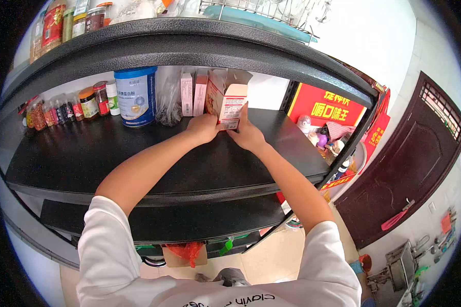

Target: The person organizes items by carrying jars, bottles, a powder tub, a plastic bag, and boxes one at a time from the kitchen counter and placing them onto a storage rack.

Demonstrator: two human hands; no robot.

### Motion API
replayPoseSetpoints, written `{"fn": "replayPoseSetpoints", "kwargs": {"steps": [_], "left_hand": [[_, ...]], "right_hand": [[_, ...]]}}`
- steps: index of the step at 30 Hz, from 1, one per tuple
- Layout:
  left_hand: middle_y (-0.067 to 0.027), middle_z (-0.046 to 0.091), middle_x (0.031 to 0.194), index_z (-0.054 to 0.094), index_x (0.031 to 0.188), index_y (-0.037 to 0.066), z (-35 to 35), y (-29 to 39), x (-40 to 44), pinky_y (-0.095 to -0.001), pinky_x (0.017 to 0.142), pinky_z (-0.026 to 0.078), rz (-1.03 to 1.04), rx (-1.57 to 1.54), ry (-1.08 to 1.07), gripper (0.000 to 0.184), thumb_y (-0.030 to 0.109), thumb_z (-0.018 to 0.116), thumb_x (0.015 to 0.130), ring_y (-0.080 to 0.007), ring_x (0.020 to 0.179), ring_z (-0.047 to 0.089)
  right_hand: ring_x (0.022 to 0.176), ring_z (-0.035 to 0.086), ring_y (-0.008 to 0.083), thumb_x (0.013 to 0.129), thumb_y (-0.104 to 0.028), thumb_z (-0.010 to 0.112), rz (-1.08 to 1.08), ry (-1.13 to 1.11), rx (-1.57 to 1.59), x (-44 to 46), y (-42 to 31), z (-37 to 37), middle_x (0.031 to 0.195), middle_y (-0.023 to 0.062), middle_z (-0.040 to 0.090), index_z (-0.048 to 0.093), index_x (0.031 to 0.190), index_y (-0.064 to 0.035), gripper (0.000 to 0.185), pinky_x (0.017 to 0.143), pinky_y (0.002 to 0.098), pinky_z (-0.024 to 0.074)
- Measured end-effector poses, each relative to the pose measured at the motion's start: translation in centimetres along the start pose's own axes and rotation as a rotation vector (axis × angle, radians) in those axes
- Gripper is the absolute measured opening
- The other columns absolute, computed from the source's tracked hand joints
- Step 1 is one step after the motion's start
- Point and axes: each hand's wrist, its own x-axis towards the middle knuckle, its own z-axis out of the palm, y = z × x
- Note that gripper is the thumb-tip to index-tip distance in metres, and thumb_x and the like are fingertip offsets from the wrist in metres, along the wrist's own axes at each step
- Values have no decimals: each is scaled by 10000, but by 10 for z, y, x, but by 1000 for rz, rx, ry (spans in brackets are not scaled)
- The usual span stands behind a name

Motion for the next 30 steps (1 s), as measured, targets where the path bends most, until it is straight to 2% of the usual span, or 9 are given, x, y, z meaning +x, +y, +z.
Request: {"fn": "replayPoseSetpoints", "kwargs": {"steps": [2,7,14,16,19,21,25,28,30], "left_hand": [[-219,654,909,620,1020,18,10,-9,9,-484,757,495,-21,19,27,335,322,565,888,-378,861,635],[-215,654,942,631,1041,27,17,-9,9,-479,789,487,-73,-81,57,326,306,545,896,-384,904,624],[-169,670,1000,635,1121,81,34,-29,-2,-415,886,466,215,-446,73,382,362,558,874,-349,974,621],[-166,639,1098,608,1187,92,33,-30,-1,-380,925,452,187,-482,117,417,328,612,843,-325,1043,596],[-150,576,1190,571,1200,78,34,-32,5,-375,960,432,81,-479,343,438,244,661,805,-310,1139,537],[-165,495,1291,475,1271,34,33,-34,8,-371,1027,377,17,-479,379,597,269,700,770,-315,1233,458],[-191,379,1417,315,1409,-5,40,-29,5,-362,1069,333,12,-556,334,848,307,734,741,-309,1280,411],[-185,368,1438,268,1450,22,47,-35,8,-354,1046,363,108,-642,139,889,287,737,743,-294,1244,457],[-168,458,1352,375,1372,37,39,-40,8,-339,958,420,61,-680,39,749,216,722,733,-264,1144,526]], "right_hand": [[1039,596,420,799,-284,678,-46,56,-14,7,11,14,1232,332,512,-258,1388,45,1154,850,431,508],[1064,594,383,718,-435,748,219,29,-71,9,-22,10,1239,309,523,-225,1404,45,1284,869,422,501],[1095,582,364,646,-491,789,386,120,-45,16,0,0,1236,241,549,-101,1449,28,1307,907,422,482],[1066,602,284,692,-294,768,309,95,186,18,24,-10,1214,174,592,171,1449,15,1012,909,372,476],[1047,595,213,712,-60,687,293,-111,668,9,60,-48,1183,122,619,420,1349,15,695,934,326,449],[1042,588,200,717,52,627,336,-212,813,2,90,-60,1151,90,638,567,1239,12,527,964,312,417],[1035,581,155,775,7,628,323,-171,745,1,112,-46,1127,70,650,620,1169,2,393,938,303,428],[968,588,140,840,-40,603,377,-74,367,21,130,-19,1032,46,671,598,1173,-2,335,875,290,443],[935,629,204,828,-109,605,473,17,130,36,132,1,971,82,683,613,1128,-30,310,831,332,469]]}}
